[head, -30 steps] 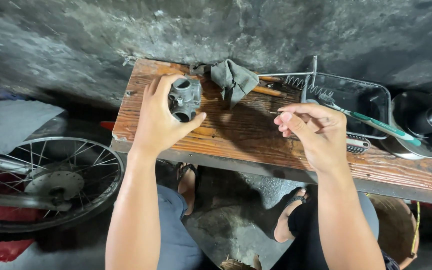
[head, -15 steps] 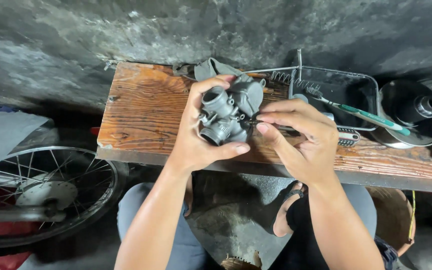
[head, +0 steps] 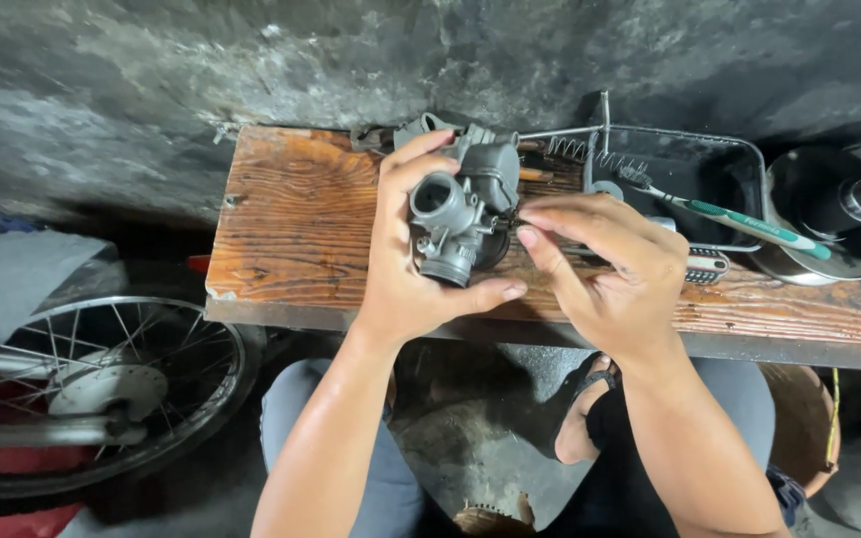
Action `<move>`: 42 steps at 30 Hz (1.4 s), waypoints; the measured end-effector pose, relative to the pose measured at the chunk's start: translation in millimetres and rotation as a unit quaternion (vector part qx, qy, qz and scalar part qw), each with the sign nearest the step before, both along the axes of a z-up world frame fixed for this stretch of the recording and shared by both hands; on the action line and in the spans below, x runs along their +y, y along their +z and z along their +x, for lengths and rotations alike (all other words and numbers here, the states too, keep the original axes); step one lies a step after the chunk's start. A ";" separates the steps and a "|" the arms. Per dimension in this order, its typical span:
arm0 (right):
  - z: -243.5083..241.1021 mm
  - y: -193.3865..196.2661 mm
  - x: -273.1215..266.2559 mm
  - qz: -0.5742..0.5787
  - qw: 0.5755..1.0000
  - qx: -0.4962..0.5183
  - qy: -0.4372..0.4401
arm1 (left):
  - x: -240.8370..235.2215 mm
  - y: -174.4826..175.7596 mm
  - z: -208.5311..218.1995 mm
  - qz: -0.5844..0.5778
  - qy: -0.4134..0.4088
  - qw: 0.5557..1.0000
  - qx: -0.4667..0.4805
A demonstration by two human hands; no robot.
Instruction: The person disassembles a carburetor, removes a spring and a small cylindrical part, and cleans them with a cloth and toothbrush. The person then reassembles the parts into the carburetor body.
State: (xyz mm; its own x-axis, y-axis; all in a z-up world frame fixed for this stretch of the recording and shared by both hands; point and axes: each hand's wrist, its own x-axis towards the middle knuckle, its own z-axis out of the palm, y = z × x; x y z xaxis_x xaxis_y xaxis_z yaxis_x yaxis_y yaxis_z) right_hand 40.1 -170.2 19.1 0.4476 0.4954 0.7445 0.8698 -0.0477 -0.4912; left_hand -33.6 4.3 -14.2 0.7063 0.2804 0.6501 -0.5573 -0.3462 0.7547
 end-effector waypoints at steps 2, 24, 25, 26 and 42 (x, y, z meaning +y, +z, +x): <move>2.0 -2.3 0.6 -0.004 1.000 -0.025 -0.002 | 0.3 -0.8 1.7 0.011 0.006 1.000 -0.012; 16.9 -6.7 -45.5 -0.078 0.982 0.169 -0.033 | -38.4 -35.3 35.8 0.174 0.015 0.977 -0.122; 17.7 -10.0 -47.6 -0.078 0.982 0.170 -0.038 | -41.3 -36.7 38.7 0.173 0.011 0.977 -0.123; 18.5 -13.3 -49.6 -0.086 0.973 0.208 -0.048 | -44.1 -38.0 41.4 0.170 0.015 0.977 -0.126; 32.8 -11.4 -57.8 -0.111 0.947 0.300 -0.023 | -54.9 -38.0 55.1 0.151 0.011 0.982 -0.111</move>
State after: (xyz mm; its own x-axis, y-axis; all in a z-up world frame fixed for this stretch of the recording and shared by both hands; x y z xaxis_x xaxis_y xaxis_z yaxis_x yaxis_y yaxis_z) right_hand 72.9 -228.0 7.7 0.7827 0.5787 0.2291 0.4311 -0.2386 -0.8702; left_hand 21.6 -50.6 -52.2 0.5344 0.0642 0.8428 -0.6857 -0.5501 0.4767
